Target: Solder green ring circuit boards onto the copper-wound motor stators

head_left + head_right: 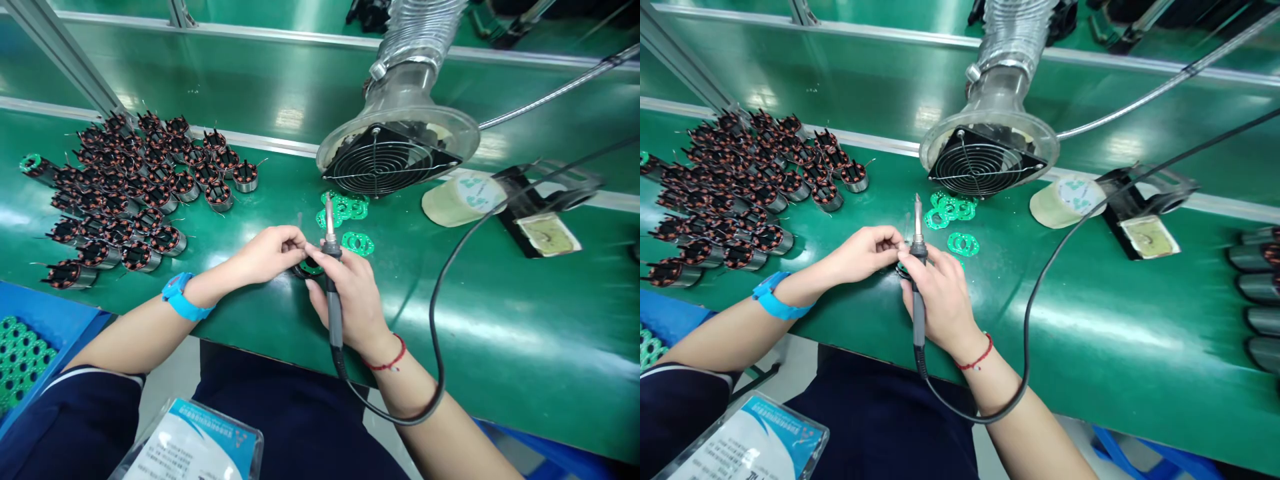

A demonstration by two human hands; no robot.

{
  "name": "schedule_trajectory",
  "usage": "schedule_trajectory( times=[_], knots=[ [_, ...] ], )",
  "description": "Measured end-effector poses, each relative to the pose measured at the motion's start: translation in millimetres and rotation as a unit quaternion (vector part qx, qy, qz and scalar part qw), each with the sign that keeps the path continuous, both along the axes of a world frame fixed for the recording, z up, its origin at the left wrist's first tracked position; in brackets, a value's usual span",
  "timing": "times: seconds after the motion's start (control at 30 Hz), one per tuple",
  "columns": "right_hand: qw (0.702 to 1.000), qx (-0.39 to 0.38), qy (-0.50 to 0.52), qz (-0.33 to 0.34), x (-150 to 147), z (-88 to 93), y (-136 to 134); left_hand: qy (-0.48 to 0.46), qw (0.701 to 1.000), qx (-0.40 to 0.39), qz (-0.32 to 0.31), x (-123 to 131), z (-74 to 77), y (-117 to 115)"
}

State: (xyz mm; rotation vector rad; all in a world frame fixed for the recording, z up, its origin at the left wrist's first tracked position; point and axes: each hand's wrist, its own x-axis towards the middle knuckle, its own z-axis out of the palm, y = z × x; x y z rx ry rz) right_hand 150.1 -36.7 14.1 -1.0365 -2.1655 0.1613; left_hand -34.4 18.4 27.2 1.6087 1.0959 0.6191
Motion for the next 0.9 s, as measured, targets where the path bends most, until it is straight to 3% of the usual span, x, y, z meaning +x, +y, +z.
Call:
schedule_trajectory(
  times=[0.17,0.3,0.53,0.9],
  knots=[
    [0.998,-0.054,0.034,-0.017,0,3.4,-1,-0.022,0.998,-0.051,0.029,2,0.1,2],
    [0.984,-0.117,0.125,-0.050,2,1.8,-5,0.002,0.998,-0.045,0.049,3,0.3,3],
    [0.935,-0.106,0.321,-0.103,13,-6.3,-14,0.022,0.998,-0.030,0.054,5,-4.5,3],
    [0.940,-0.106,0.310,-0.091,16,-7.3,-19,0.075,0.995,0.004,0.067,7,1.2,-2]
  ],
)
